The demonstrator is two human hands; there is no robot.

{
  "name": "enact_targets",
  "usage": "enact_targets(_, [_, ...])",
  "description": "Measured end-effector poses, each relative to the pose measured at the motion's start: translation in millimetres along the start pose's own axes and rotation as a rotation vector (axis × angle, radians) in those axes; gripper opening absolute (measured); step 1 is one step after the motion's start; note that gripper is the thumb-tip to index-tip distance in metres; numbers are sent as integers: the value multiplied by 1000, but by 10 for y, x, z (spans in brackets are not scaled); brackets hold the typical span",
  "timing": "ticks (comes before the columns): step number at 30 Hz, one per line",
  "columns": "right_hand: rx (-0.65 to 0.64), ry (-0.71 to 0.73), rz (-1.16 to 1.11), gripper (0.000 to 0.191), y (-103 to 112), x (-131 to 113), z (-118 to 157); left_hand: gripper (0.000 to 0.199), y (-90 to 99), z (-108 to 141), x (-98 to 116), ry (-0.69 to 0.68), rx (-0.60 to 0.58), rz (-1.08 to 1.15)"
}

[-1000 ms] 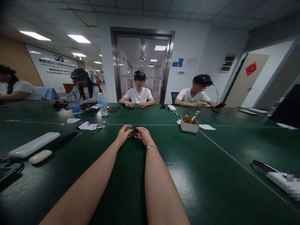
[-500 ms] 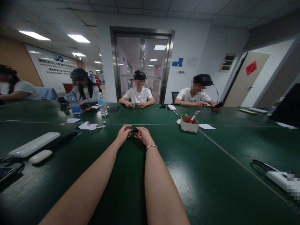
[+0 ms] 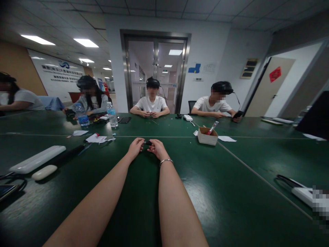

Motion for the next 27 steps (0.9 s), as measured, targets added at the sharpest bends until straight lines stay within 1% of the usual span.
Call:
enact_targets(5, [10,-6,1,5,2,6,-7,22,6,35,27,1,-27,16])
enact_targets(12, [42,-14,5,4,-48,-56,49,27,6,41,36,-40,-19,26])
enact_targets(16, [34,-17,4,4,-61,-67,57,26,7,31,27,-45,-11,17])
enact_targets(27, [24,-10,12,5,-17,-21,21,23,4,-8,-11,-31,-11,-6])
Point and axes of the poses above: each hand's wrist, its own z-axis away from the middle knuckle, its own y-axis out of the back of the hand, x = y × z, the point moved 2 cm from there along -z, towards the middle knuckle, and after that the axes turned 10 degrees about y, right-handed, at the moved point
